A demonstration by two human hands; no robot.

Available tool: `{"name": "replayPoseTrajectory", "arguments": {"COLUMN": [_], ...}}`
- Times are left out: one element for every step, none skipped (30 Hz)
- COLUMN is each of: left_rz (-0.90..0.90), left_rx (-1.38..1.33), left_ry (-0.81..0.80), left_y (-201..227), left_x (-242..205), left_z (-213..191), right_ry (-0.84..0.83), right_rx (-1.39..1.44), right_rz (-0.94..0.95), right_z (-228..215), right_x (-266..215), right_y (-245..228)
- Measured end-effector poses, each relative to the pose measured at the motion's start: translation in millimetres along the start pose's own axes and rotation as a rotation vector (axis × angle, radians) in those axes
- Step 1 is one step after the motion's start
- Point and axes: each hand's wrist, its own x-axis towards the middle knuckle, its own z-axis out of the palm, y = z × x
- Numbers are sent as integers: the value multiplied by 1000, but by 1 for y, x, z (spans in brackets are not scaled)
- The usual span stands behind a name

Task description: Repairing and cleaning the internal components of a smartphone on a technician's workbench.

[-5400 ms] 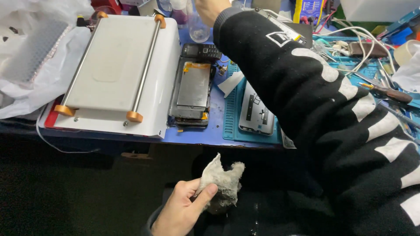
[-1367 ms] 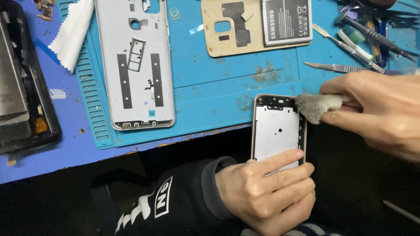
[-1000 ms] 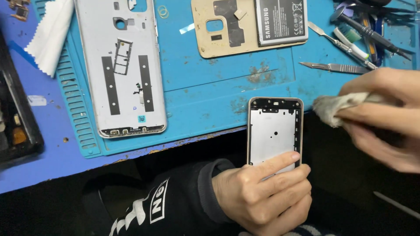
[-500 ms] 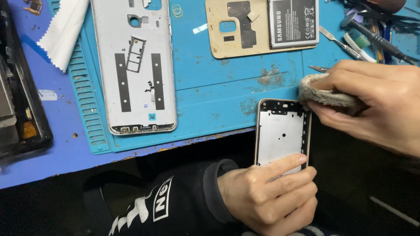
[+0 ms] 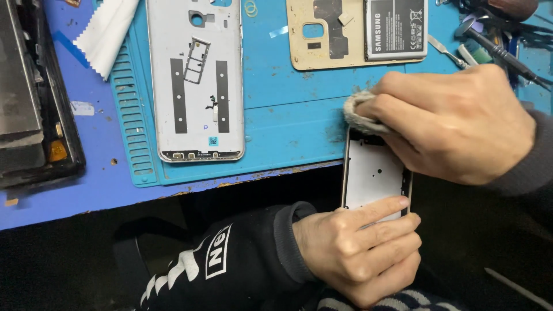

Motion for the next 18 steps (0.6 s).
{"name": "replayPoseTrajectory", "arguments": {"left_rz": [-9, -12, -11, -13, -18, -16, -13, -9, -11, -14, -11, -20, -28, -30, -21, -13, -16, -11], "left_rx": [-8, -10, -13, -14, -15, -16, -18, -16, -14, -14, -14, -16, -18, -18, -18, -16, -14, -13], "left_ry": [14, 20, 29, 32, 34, 26, 17, 13, 12, 16, 14, 25, 35, 39, 36, 25, 20, 14], "left_y": [1, 0, -1, -2, -3, -3, -3, -3, -2, -2, -1, -1, 0, -2, -4, -5, -3, -3], "left_x": [-1, 0, 0, -1, -2, -1, 0, -1, -1, -1, -1, -2, -3, -3, -2, -2, -4, -5], "left_z": [2, 2, 2, 2, 1, -1, -2, -2, -2, 0, 2, 4, 5, 5, 4, 2, 2, 3], "right_ry": [12, 5, -57, -117, -121, -134, -147, -141, -126, -116, -114, -114, -115, -118, -151, -179, -176, -189], "right_rx": [12, 12, 8, 7, 11, 95, 179, 179, 130, 80, 78, 128, 177, 176, 227, 283, 288, 199], "right_rz": [-31, -33, 40, 114, 112, 131, 150, 151, 103, 57, 58, 63, 68, 67, 98, 128, 126, 79], "right_z": [1, 0, -1, 1, 5, 10, 14, 12, 9, 6, 6, 6, 6, 9, 11, 15, 14, 12], "right_x": [6, -2, -9, -15, -24, -33, -43, -29, -15, -3, -5, -6, -6, -15, -23, -32, -20, -9], "right_y": [-2, 2, 5, 7, 14, 20, 26, 20, 15, 10, 12, 14, 16, 23, 30, 36, 31, 28]}}
